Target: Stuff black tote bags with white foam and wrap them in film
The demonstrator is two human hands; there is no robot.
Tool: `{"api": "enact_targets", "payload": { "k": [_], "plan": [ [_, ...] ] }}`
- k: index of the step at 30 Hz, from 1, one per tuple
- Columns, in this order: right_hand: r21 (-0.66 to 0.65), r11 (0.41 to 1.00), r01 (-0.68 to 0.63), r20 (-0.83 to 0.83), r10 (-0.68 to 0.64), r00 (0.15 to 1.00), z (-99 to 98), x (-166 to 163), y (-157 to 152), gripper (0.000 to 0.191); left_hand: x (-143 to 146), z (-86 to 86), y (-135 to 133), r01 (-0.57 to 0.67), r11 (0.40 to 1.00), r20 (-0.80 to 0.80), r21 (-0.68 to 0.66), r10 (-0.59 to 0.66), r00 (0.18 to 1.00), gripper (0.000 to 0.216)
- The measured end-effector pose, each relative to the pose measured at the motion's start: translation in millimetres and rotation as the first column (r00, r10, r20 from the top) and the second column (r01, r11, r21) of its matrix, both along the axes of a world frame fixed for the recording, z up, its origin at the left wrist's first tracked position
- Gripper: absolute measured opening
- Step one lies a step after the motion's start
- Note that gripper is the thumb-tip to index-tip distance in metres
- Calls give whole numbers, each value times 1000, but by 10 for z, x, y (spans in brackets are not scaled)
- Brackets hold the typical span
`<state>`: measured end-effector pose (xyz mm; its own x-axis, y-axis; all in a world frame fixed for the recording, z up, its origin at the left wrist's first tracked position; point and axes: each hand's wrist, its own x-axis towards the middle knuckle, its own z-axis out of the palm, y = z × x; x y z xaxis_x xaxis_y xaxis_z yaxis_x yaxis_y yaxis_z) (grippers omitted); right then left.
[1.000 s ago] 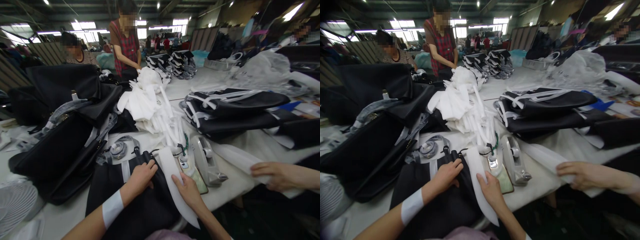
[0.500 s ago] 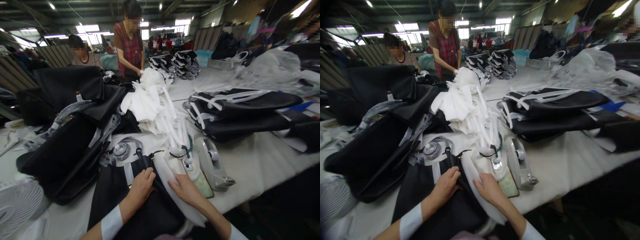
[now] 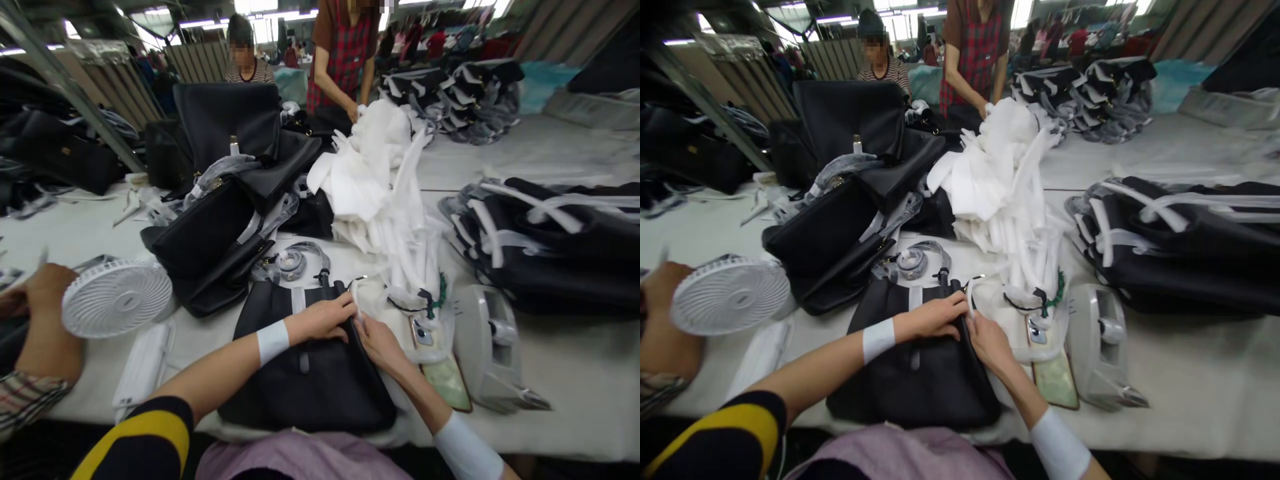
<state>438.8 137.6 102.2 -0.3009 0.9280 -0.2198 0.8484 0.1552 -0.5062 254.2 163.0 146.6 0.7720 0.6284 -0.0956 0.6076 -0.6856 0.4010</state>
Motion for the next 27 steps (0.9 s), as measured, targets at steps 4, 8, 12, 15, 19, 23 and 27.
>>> {"api": "enact_targets", "payload": {
  "k": [4,8,12,15,19,23,27],
  "plan": [
    [-41,998,-58,30,59,998,-9,8,-5,31,41,89,127,129,980,-93,149,-116,989,65],
    [-64,993,-102,31,104,994,53,19,-80,25,151,51,74,240,960,-232,142,-203,951,58],
    [-91,992,-90,-76,83,994,165,217,-357,27,199,-37,17,163,978,-299,126,-119,947,59],
    [-162,987,-4,-73,-8,997,222,403,-687,30,206,-93,8,155,980,-318,127,-108,942,59],
    [-234,972,-20,-177,-23,984,233,531,-925,26,236,-161,3,152,982,-321,114,-108,941,60],
    [-256,962,-90,-250,25,968,191,540,-824,16,267,-209,25,142,984,-324,109,-99,941,66],
    [-264,963,-44,-234,-19,972,130,532,-726,16,260,-218,47,170,981,-298,93,-136,945,72]
  ]
}}
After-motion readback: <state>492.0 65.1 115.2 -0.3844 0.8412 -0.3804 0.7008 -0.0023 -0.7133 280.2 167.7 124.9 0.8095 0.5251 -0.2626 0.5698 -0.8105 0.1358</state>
